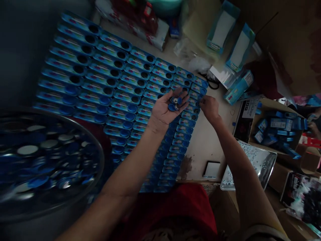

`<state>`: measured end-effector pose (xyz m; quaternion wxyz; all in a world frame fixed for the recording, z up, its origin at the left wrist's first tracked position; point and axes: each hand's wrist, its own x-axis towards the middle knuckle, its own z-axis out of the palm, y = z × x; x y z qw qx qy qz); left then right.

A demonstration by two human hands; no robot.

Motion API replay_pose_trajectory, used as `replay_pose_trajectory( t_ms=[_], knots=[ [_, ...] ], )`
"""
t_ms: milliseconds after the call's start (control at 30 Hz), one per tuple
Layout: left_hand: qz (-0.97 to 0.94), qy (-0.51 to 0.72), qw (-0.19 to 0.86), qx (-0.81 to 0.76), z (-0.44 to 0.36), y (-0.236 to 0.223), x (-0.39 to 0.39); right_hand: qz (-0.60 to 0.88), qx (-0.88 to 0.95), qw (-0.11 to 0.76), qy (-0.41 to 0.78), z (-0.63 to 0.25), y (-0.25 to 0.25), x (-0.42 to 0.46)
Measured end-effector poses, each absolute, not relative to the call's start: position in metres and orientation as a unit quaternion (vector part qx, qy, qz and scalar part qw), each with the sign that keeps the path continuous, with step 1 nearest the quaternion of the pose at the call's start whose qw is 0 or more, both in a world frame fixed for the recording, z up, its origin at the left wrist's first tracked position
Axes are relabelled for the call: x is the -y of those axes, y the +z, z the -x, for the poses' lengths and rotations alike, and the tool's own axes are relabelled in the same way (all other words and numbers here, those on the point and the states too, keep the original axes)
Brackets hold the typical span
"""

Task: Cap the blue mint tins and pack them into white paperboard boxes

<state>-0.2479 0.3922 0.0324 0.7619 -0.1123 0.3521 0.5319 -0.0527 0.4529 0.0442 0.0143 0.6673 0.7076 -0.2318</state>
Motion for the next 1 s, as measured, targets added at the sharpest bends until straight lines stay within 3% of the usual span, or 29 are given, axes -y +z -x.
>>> replay_pose_trajectory(
  t_ms=[267,367,500,700,867,1000],
  knots=[
    [0.098,0.51,0.786,-0.335,0.241,0.028,-0.384,-0.665,-0.709,0.142,-0.188,0.064,0.042,-0.48],
    [0.105,0.498,0.781,-0.361,0.242,0.024,-0.377,-0.644,-0.736,0.104,-0.181,0.067,0.057,-0.464],
    [0.114,0.49,0.785,-0.362,0.238,0.02,-0.373,-0.578,-0.783,-0.026,-0.23,0.079,0.077,-0.427],
    [0.121,0.509,0.777,-0.35,0.222,0.022,-0.383,-0.511,-0.783,-0.083,-0.344,0.082,0.066,-0.411],
    [0.115,0.502,0.78,-0.356,0.232,0.024,-0.382,-0.62,-0.72,-0.084,-0.3,0.055,0.058,-0.422],
    [0.086,0.523,0.774,-0.346,0.248,0.027,-0.379,-0.63,-0.734,-0.01,-0.252,0.05,0.053,-0.425]
  ],
)
